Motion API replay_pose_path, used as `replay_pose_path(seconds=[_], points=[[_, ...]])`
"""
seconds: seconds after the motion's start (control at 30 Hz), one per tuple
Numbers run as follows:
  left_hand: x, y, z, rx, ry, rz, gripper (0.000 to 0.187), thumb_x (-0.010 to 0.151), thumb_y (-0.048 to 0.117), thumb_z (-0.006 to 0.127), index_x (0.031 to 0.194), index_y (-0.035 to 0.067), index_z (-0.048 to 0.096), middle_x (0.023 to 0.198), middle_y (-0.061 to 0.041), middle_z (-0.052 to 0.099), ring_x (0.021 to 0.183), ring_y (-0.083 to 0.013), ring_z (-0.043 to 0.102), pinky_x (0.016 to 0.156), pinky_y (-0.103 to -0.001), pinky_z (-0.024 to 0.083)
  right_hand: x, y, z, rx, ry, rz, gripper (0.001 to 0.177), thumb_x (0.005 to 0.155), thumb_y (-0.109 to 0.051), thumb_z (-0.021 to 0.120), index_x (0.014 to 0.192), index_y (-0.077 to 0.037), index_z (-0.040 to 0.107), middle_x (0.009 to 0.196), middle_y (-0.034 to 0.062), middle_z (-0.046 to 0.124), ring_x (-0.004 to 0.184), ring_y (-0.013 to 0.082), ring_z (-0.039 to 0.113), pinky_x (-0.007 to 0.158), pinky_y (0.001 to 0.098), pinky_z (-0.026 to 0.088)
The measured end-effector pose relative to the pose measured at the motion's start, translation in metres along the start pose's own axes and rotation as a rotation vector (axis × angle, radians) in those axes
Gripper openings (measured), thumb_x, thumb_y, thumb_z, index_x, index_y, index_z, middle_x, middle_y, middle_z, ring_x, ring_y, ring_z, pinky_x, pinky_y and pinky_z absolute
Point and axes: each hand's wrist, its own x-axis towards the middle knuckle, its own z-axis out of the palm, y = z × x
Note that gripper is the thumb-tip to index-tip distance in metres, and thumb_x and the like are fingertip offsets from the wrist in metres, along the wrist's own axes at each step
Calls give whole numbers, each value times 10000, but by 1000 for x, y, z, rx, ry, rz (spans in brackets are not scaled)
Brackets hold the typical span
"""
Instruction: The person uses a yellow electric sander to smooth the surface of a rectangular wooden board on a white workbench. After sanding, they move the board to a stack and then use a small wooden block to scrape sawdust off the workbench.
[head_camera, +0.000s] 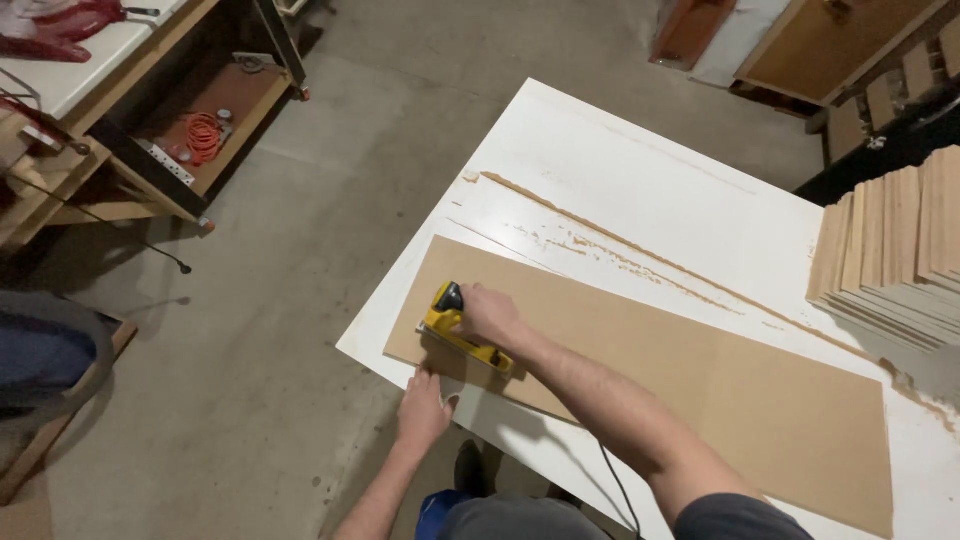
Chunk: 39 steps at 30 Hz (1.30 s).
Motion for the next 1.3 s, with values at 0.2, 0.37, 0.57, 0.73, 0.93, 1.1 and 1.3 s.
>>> replay_pose_path(seconds=[0.2,0.37,0.57,0.73,0.93,1.1,1.3], points=[[37,-31,69,186,249,134,766,895,431,704,1451,-39,466,1467,-216,508,1379,-392,447,1189,-473,329,44,-63,-81,229,-17,219,461,835,-318,764,1186,-79,585,1122,142,717,954,328,710,780,432,596],[43,-37,77,293,258,131,894,914,537,653,1520,-51,361,1551,-216,433,1467,-364,369,1224,-471,284,45,-23,-115,250,-51,379,452,944,-299,742,1287,-80,545,1047,52,697,848,160,706,679,251,634],[46,-37,85,401,177,118,965,942,650,554,1558,-41,283,1611,-224,341,1512,-366,291,1251,-484,221,-9,65,-134,175,-67,578,633,911,-410,772,1384,-110,478,1096,62,697,854,149,695,630,249,597],[51,-42,94,449,190,130,1028,927,734,513,1557,-44,281,1619,-212,337,1510,-353,303,1249,-478,238,-75,145,-130,117,-9,685,783,815,-536,796,1387,-110,472,1201,98,689,1030,289,674,782,425,571],[57,-48,106,491,223,112,1136,890,814,454,1571,-68,234,1631,-224,313,1530,-341,286,1266,-465,217,-193,172,-151,338,18,913,992,819,-489,763,1621,-230,240,1332,138,669,1124,320,671,879,411,545],[60,-50,108,505,288,89,1136,859,827,428,1553,-62,295,1614,-244,356,1508,-357,354,1262,-455,263,-267,187,-159,615,155,1056,796,894,-231,749,1568,-201,328,1249,131,683,762,223,663,606,327,554],[65,-46,89,515,203,31,1117,854,841,416,1529,-47,363,1573,-208,447,1495,-336,409,1219,-425,352,-385,284,-126,493,294,1148,851,819,-337,768,1571,-246,378,1299,130,707,1035,316,718,832,436,582]])
